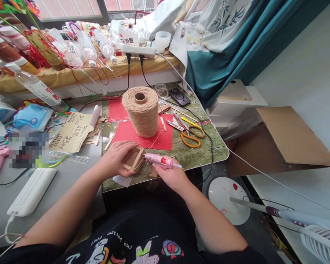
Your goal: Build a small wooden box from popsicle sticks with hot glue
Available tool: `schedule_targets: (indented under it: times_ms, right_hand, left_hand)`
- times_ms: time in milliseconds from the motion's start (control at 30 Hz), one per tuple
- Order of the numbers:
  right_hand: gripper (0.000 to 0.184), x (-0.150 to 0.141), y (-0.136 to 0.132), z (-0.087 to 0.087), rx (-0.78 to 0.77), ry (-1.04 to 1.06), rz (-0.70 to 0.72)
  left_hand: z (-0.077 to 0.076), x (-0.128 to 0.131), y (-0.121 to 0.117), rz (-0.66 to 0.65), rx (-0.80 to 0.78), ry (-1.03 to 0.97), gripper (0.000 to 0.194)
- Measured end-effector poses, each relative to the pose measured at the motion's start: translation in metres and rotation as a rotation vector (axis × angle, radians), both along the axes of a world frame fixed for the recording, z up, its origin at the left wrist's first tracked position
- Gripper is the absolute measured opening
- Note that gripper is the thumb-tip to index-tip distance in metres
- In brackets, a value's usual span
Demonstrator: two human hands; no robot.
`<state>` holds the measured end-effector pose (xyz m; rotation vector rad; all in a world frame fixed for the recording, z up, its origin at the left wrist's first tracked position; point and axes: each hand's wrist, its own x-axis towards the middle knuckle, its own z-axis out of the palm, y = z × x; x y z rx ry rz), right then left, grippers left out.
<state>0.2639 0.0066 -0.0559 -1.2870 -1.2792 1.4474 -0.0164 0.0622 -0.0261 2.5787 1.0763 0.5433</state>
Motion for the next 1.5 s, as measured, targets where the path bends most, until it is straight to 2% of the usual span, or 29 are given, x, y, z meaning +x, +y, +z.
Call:
schedule_targets:
  times_ms: [333, 567, 733, 1200, 1500]
  right_hand:
    - [0.034, -0.002, 0.002, 0.007, 0.007, 0.123, 0.038]
    - [0.041, 0.001, 0.002, 0.003, -0.01, -0.03, -0.006]
    - [0.038, 0.001, 0.003, 0.001, 0.005, -0.09, -0.07]
    - [0.032, 0.003, 0.003, -0.006, 0.063, -0.121, -0.055]
    - [0.031, 0.001, -0.001, -0.002, 0.046, -0.079, -0.065]
  left_hand:
    - [0.003, 0.001, -0.001, 0.004, 0.005, 0.003, 0.097]
    - [0.003, 0.001, 0.0, -0.002, 0.025, 0.013, 0.099]
    - [0.0, 0.0, 0.0, -0.002, 0.02, 0.01, 0.099]
    - [-0.001, 0.0, 0.0, 0.001, 0.012, 0.009, 0.101]
    - [0.0, 0.0, 0.0, 0.001, 0.007, 0.005, 0.098]
